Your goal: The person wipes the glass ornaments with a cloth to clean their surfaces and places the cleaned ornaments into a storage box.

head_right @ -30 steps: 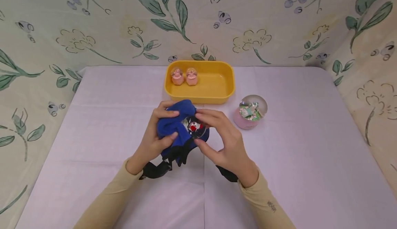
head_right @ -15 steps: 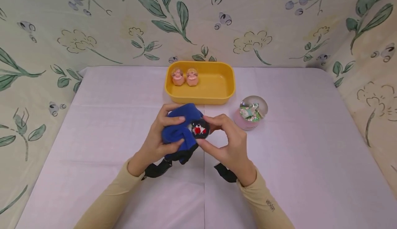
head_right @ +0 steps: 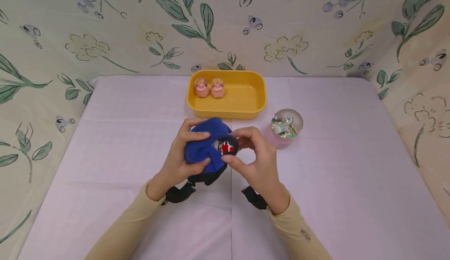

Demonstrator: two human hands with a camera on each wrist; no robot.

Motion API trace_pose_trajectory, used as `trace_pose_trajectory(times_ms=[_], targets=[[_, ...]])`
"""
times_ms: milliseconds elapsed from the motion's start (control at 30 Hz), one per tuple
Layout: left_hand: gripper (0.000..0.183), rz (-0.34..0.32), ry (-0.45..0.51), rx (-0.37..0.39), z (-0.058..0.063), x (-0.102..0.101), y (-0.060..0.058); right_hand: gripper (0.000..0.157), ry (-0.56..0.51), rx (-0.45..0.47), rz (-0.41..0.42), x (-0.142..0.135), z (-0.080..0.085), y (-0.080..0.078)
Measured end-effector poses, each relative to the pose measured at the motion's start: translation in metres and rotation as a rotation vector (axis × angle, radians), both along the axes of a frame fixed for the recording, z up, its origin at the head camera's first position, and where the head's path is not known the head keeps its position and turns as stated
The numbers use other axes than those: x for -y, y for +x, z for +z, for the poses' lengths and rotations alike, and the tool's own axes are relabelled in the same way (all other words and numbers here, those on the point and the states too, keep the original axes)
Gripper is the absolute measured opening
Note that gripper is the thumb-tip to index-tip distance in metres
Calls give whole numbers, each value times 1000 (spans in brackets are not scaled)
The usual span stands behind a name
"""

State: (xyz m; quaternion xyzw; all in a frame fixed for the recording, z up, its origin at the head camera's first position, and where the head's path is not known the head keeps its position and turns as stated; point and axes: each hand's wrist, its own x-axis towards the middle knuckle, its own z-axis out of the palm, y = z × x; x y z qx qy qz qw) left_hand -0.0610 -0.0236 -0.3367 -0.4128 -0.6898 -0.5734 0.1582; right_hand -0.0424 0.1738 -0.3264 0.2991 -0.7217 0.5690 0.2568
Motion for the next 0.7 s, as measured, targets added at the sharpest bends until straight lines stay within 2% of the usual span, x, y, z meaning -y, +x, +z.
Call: trace_pose_trajectory(times_ms=[100, 167, 333, 467, 700], targets=[[44, -4, 44, 76, 0, 1, 0, 63, 15, -69, 99, -2, 1, -2], [48, -17, 66, 119, -1, 2, -1, 59, 51, -120, 128, -3, 2, -3], [51, -91, 104, 175, 1, 2, -1, 50, 121, -216, 101, -6, 2, -5], [49, -119, 93, 158, 3, 1, 0, 50, 84, -259, 81, -6, 0, -6], [46, -97, 41, 48, 1, -1, 0, 53, 45, -267, 37, -7, -4, -6]])
